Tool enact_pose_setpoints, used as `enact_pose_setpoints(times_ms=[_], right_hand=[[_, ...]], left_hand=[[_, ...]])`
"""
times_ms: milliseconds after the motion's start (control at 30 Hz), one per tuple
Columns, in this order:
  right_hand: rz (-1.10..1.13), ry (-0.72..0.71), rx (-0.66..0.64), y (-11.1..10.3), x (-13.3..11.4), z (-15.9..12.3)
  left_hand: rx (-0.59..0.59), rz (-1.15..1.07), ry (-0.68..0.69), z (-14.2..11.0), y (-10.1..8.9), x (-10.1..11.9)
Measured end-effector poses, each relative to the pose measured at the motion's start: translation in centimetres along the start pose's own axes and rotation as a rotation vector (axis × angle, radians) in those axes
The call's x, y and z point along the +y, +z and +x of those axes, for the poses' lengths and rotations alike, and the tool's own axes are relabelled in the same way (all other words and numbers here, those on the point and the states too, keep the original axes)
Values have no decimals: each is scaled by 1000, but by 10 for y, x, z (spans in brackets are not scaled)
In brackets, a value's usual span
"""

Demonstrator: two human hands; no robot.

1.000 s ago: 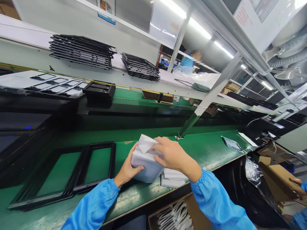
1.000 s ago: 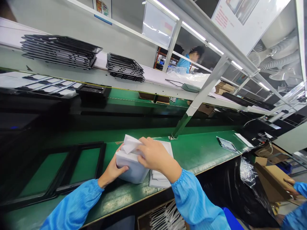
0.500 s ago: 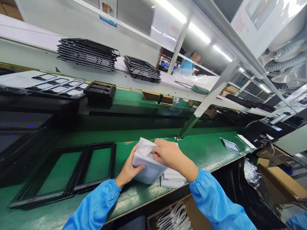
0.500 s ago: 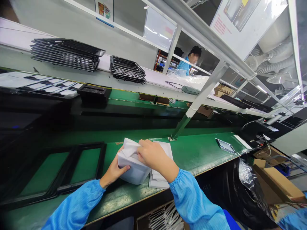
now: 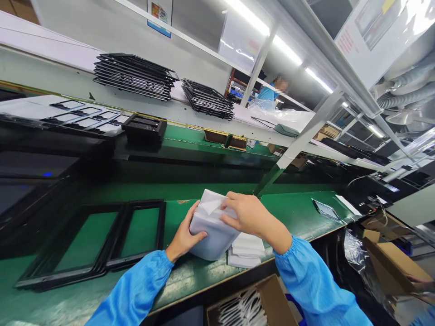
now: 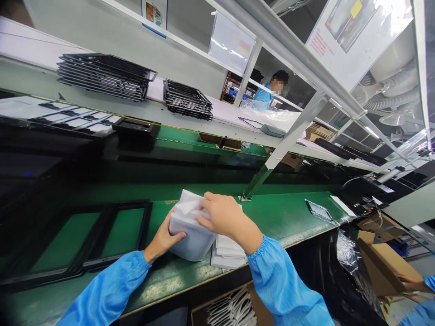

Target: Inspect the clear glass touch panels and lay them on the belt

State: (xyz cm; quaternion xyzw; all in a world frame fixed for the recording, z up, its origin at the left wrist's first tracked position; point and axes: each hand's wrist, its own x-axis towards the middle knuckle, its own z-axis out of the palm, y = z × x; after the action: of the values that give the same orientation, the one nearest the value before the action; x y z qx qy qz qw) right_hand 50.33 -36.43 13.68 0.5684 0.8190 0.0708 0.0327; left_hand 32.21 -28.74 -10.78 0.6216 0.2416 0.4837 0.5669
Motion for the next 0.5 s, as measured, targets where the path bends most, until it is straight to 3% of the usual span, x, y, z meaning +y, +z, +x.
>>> enact_pose_setpoints(times_ms=[233,333,500], right_hand=[[-70,-54,-61,15,-11,3],[-124,-24,-71,5,-8,5],[-86,44,17,-20,1,4]], left_hand=[[17,27,7,1,2,-6],[15,41,1,2,1,-7],[-2,31,-5,4,0,-3]])
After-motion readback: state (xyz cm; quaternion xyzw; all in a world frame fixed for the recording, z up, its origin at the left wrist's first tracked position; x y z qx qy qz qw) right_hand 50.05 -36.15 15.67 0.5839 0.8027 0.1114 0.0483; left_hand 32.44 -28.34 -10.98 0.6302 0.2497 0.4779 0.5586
